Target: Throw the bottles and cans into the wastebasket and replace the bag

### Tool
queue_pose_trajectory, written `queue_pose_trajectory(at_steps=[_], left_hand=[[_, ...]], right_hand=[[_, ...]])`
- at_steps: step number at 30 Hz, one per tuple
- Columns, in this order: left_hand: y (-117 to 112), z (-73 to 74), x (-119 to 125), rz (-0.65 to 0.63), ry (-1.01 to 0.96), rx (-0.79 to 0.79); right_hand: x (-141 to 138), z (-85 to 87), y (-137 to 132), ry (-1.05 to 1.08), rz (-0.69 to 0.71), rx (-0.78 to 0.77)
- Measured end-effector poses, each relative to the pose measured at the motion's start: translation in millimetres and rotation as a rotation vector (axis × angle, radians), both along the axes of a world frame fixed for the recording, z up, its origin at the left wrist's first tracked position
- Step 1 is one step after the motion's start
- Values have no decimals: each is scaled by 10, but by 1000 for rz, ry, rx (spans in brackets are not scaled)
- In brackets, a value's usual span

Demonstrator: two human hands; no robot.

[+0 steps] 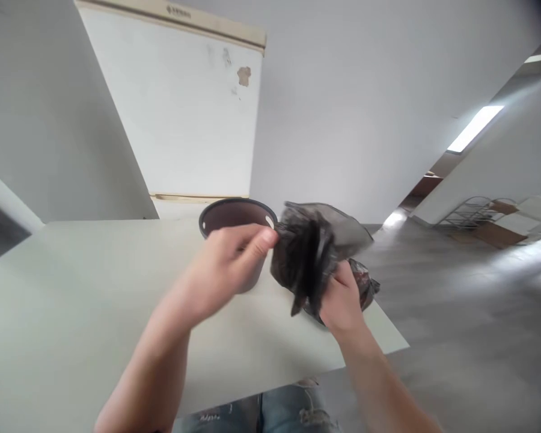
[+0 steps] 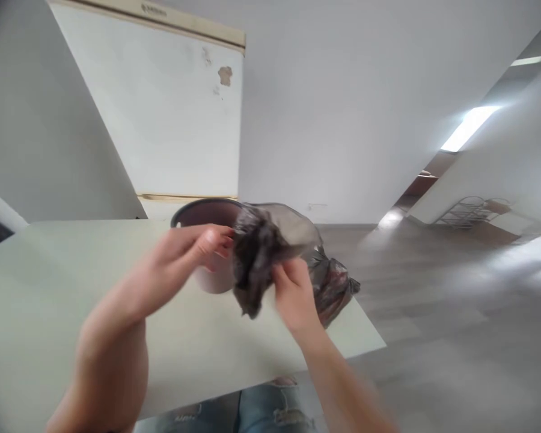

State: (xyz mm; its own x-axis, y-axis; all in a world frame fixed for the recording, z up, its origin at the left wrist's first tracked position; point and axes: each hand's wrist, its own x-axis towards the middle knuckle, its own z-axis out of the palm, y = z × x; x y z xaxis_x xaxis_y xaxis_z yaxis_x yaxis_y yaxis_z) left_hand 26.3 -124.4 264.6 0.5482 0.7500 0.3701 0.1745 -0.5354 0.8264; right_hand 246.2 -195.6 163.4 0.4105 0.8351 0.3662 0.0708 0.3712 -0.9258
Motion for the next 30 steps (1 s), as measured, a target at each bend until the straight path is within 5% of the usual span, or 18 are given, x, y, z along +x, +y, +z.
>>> queue_pose_trajectory(at_steps=[3,7,13,19,26,30], left_hand=[[-68,51,6,126,-84,108],[91,70,-149,461,-180,193],[333,62,-324,662,-152,211],[538,27,-390,719,-163,224],[376,56,-148,358,-74,205],[379,50,-80,502,-63,271]], right_hand=[[-234,551,432,-97,208,8],[-287,881,724,-123,197,62],[-197,972,1001,-100,159,186],[-10,1007,1158,29,-78,118],[-278,1043,1182,-46,71,104],[-235,1025,1195,10,117,87]])
